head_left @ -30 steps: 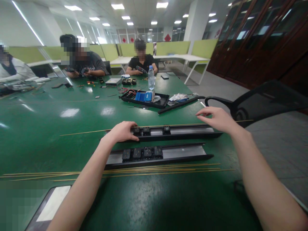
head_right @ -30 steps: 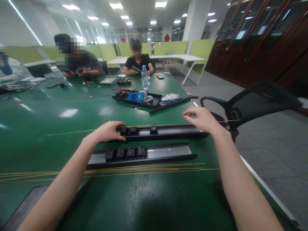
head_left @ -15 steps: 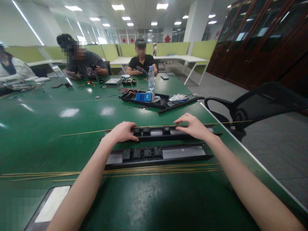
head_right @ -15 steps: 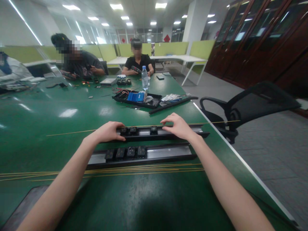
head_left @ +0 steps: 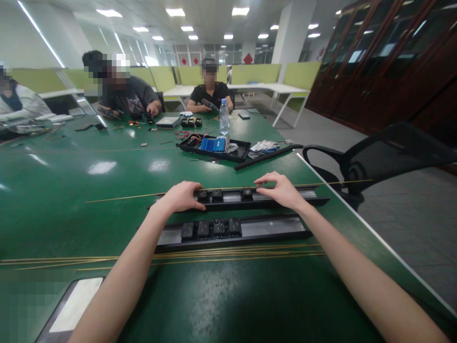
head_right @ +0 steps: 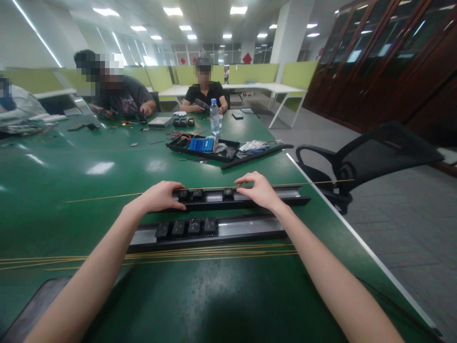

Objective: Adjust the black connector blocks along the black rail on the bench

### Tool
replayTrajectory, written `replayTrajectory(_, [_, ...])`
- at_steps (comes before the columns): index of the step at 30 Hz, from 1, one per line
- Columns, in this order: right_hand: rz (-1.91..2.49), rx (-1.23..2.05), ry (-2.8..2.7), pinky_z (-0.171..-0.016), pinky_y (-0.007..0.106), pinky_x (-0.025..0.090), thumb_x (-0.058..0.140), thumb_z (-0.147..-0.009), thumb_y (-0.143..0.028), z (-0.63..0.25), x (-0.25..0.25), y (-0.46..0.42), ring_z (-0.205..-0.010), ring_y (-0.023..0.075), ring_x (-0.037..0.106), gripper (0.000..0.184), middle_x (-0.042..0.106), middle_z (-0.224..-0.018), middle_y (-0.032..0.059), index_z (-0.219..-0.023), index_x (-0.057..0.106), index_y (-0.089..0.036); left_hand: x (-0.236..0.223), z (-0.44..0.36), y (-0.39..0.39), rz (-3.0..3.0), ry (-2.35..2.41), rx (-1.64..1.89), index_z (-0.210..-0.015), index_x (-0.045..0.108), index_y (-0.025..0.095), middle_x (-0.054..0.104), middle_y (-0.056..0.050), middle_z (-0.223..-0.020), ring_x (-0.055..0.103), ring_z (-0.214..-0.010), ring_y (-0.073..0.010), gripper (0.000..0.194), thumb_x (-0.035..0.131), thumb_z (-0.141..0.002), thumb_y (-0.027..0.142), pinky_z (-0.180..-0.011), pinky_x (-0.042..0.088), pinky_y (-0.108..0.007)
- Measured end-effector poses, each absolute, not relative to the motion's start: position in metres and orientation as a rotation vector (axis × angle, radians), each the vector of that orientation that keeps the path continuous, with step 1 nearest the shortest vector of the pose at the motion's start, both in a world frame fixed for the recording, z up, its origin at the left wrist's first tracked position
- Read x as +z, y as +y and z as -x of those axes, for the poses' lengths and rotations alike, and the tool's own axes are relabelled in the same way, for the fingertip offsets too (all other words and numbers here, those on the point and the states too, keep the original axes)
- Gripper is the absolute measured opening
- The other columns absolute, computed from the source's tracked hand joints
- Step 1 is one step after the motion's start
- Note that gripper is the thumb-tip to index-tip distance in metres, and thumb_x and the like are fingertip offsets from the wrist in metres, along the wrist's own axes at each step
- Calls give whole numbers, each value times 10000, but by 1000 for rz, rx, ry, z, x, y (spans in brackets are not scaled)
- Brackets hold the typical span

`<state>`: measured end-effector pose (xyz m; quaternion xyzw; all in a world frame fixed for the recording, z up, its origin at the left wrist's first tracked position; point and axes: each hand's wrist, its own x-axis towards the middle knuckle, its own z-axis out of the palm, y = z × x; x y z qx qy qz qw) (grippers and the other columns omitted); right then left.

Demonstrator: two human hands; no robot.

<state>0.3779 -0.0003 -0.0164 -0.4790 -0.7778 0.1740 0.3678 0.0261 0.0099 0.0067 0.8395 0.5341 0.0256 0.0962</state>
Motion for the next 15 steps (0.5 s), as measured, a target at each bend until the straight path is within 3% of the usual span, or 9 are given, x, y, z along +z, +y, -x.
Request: replayTrajectory(15, [1239, 305, -2024, -823, 440, 502, 674, -859, -345, -369, -28, -1, -882, 258, 607, 129, 767, -884, 35, -859, 784, -279, 9, -29, 7, -2480, 1610, 43, -1192, 690, 248, 736, -90, -1199, 674, -1087, -313, 616, 781, -663, 551, -885, 518, -345])
